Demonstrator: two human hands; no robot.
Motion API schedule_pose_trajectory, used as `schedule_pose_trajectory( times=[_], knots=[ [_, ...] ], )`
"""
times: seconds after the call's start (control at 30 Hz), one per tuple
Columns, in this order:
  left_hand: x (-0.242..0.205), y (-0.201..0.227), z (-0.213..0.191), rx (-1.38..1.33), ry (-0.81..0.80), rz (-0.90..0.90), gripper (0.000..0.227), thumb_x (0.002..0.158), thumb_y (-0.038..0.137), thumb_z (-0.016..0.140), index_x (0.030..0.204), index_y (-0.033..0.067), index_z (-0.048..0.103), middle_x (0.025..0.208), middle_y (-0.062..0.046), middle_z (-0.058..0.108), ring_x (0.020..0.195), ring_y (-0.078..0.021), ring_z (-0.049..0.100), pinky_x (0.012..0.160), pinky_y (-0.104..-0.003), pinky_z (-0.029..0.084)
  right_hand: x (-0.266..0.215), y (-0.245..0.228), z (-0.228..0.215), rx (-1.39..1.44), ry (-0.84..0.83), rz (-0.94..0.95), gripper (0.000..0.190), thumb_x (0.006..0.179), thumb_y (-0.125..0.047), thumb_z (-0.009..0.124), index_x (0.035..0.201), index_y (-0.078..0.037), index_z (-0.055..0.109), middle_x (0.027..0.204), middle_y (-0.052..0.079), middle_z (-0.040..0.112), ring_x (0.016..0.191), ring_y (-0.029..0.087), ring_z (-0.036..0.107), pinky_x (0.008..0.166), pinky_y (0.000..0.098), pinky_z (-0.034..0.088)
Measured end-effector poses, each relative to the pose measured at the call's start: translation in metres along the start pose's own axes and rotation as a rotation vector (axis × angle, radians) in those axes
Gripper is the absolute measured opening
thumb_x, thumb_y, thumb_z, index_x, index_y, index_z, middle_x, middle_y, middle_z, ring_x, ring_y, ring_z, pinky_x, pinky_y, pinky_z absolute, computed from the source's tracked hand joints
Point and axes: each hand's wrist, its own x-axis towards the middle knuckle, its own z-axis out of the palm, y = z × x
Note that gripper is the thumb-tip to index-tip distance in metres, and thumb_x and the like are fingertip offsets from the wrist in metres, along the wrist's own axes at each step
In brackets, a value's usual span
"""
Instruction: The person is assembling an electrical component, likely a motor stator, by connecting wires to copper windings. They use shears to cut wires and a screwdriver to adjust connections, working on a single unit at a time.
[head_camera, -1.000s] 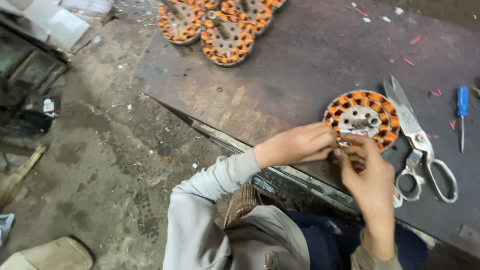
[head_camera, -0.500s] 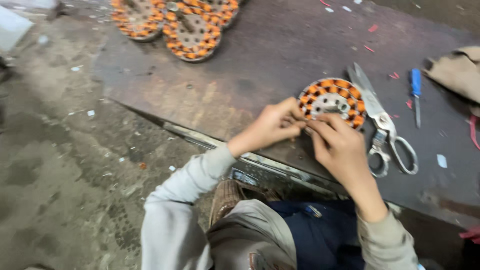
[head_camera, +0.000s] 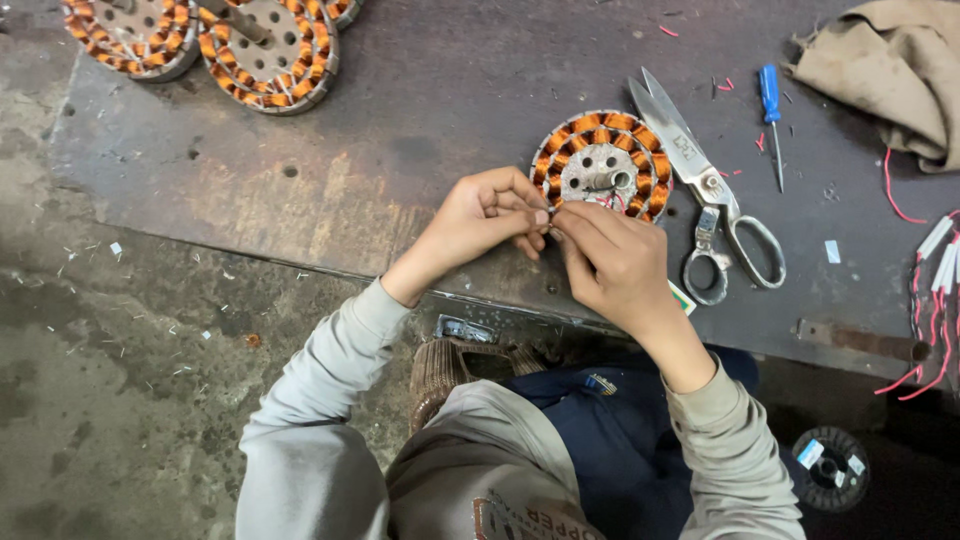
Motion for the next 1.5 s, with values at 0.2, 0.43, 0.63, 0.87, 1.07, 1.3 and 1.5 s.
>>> schedule_pose_trajectory(
  times=[0.2,0.43,0.63,0.87,1.07,1.3,1.5],
  knots=[
    [-0.005,0.022,0.011,0.036,0.018,0.006,0.020,0.106,0.009,0.059,0.120,-0.0039,0.062,0.091,-0.012,0.073,0.081,-0.0182,0.075,0.070,-0.032,0.064,-0.001,0.000,-0.003,0.067,-0.016,0.010,0.018,0.088,0.002,0.071,0.105,0.000,0.069,0.106,0.010,0.071,0.084,0.027,0.072,0.070,0.0358,0.055],
    [-0.020,0.041,0.033,0.583,0.038,0.396,0.036,0.094,0.003,0.075,0.127,-0.0043,0.062,0.111,-0.012,0.070,0.099,-0.0180,0.073,0.086,-0.031,0.064,0.000,0.004,-0.007,0.146,-0.020,0.056,0.015,0.088,0.001,0.071,0.102,0.000,0.068,0.103,0.011,0.071,0.083,0.029,0.072,0.068,0.0364,0.054],
    [-0.027,0.045,0.043,1.086,0.166,0.657,0.023,0.092,0.002,0.078,0.112,0.0003,0.067,0.107,-0.014,0.073,0.097,-0.0281,0.074,0.085,-0.035,0.060,-0.003,0.006,-0.006,0.213,0.018,0.047,0.016,0.092,-0.001,0.072,0.108,-0.001,0.068,0.107,0.011,0.071,0.092,0.031,0.073,0.076,0.0370,0.057],
    [-0.033,0.037,0.045,1.236,0.150,0.621,0.016,0.092,0.001,0.075,0.107,-0.0009,0.068,0.097,-0.016,0.071,0.088,-0.0335,0.070,0.079,-0.042,0.056,-0.009,0.010,-0.001,0.042,0.110,-0.053,0.022,0.087,-0.007,0.070,0.109,-0.005,0.071,0.109,0.010,0.072,0.091,0.029,0.072,0.076,0.0394,0.057],
    [-0.034,0.011,0.038,1.296,0.290,0.409,0.019,0.089,0.003,0.072,0.106,-0.0025,0.066,0.101,-0.019,0.070,0.090,-0.0344,0.068,0.080,-0.041,0.055,-0.018,0.010,0.010,0.113,0.091,0.000,0.020,0.090,-0.007,0.066,0.110,-0.007,0.067,0.111,0.005,0.068,0.089,0.023,0.071,0.070,0.0339,0.055],
    [-0.031,0.048,0.055,1.129,0.318,0.242,0.029,0.083,0.006,0.073,0.110,-0.0028,0.067,0.103,-0.021,0.070,0.093,-0.0326,0.068,0.081,-0.039,0.055,-0.016,0.012,-0.001,0.263,0.069,0.037,0.015,0.094,-0.010,0.066,0.109,-0.007,0.066,0.110,0.003,0.067,0.091,0.024,0.070,0.068,0.0336,0.054],
    [-0.011,0.081,0.073,1.309,0.034,0.611,0.027,0.081,-0.002,0.070,0.108,-0.0057,0.069,0.107,-0.019,0.073,0.099,-0.0376,0.070,0.090,-0.040,0.055,-0.017,0.015,-0.002,0.258,0.022,0.034,0.014,0.098,-0.013,0.069,0.110,-0.006,0.068,0.103,0.007,0.066,0.090,0.027,0.070,0.071,0.0358,0.055]
  ],
)
